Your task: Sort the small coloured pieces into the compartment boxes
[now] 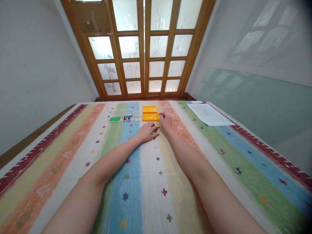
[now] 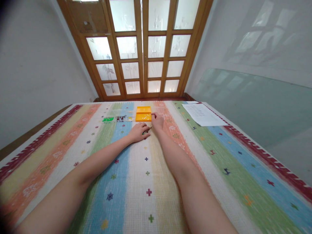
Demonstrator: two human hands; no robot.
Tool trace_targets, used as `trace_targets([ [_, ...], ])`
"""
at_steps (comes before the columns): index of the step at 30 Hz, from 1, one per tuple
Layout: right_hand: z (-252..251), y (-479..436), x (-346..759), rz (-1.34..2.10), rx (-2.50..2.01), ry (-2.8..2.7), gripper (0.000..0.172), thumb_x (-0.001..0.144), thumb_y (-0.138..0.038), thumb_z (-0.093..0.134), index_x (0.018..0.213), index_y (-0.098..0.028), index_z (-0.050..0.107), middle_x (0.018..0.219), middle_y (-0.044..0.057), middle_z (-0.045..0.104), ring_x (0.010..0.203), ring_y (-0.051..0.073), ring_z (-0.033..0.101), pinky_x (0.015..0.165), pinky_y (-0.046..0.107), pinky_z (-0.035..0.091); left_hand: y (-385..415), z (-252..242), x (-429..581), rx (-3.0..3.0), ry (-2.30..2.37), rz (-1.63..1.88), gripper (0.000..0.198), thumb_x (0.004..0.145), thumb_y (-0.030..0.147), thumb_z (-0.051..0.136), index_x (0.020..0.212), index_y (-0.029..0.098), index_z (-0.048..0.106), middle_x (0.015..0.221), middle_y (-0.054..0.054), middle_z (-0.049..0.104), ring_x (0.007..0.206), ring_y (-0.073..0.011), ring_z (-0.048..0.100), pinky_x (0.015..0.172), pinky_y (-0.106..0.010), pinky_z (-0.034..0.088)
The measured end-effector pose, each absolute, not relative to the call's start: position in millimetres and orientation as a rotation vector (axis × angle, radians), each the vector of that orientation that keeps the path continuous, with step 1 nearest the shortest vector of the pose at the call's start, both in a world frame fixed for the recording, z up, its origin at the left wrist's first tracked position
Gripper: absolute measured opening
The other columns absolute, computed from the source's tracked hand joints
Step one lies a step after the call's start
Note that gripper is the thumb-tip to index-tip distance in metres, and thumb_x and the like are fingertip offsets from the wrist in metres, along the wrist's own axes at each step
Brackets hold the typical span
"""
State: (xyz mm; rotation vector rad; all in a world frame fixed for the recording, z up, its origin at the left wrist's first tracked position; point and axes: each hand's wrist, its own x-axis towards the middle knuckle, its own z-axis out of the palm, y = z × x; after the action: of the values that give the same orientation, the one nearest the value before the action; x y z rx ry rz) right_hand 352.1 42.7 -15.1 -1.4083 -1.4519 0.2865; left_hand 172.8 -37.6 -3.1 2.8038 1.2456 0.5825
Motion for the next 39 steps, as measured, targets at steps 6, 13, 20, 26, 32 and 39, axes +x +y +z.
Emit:
trace_targets([
  [6,-20.7,46.7,351.4,0.303,-1.362,-1.425,0.036,0.09,-0.029,0.047,0.1,-0.02,0.081,0.093,0.008,0.078,0.084,0.024,0.065,0.084,0.034,0.047,-20.4,-3.0,182.8,2.826,1.259,0.628,0.026,0.1,0.041,0.059,0.106,0.02,0.073,0.109,-0.011,0.066,0.105,-0.027,0.062,0.097,-0.041,0.049],
  [13,-24.7,56.2,359.1,0.306,-1.346,-1.299,0.038,0.089,-0.031,0.045,0.099,-0.019,0.08,0.096,0.008,0.078,0.088,0.024,0.067,0.083,0.033,0.048,-10.1,-11.0,188.8,2.865,1.192,0.661,0.037,0.103,0.04,0.054,0.132,0.02,0.065,0.126,-0.013,0.068,0.119,-0.028,0.061,0.105,-0.042,0.047],
  [20,-27.2,64.0,378.1,0.313,-1.352,-1.189,0.04,0.087,-0.033,0.044,0.1,-0.018,0.079,0.099,0.009,0.079,0.09,0.025,0.068,0.085,0.034,0.049,10.5,-20.0,189.0,2.947,0.858,0.491,0.046,0.108,0.036,0.041,0.147,0.02,0.06,0.151,-0.011,0.06,0.141,-0.0243,0.053,0.121,-0.041,0.037],
  [26,-27.5,62.2,374.1,0.308,-1.355,-1.198,0.041,0.087,-0.033,0.044,0.099,-0.018,0.08,0.099,0.009,0.079,0.089,0.025,0.068,0.083,0.034,0.048,4.8,-15.3,171.2,2.879,0.766,0.508,0.046,0.108,0.028,0.038,0.146,0.018,0.062,0.151,-0.011,0.062,0.141,-0.0212,0.055,0.123,-0.038,0.038],
  [32,-29.7,63.1,370.6,0.305,-1.361,-1.244,0.041,0.087,-0.035,0.045,0.101,-0.019,0.08,0.096,0.008,0.078,0.086,0.024,0.066,0.079,0.032,0.046,-3.0,-13.5,141.5,2.75,0.809,0.496,0.046,0.107,0.023,0.039,0.145,0.023,0.063,0.154,-0.007,0.06,0.145,-0.0181,0.052,0.125,-0.038,0.037],
  [39,-27.2,53.4,360.6,0.361,-1.333,-1.261,0.039,0.086,-0.035,0.046,0.099,-0.018,0.079,0.092,0.008,0.076,0.084,0.024,0.065,0.08,0.032,0.046,-12.5,-13.4,99.8,2.725,0.889,0.416,0.048,0.109,0.032,0.037,0.153,0.027,0.055,0.163,-0.004,0.049,0.153,-0.017,0.043,0.129,-0.037,0.028],
])
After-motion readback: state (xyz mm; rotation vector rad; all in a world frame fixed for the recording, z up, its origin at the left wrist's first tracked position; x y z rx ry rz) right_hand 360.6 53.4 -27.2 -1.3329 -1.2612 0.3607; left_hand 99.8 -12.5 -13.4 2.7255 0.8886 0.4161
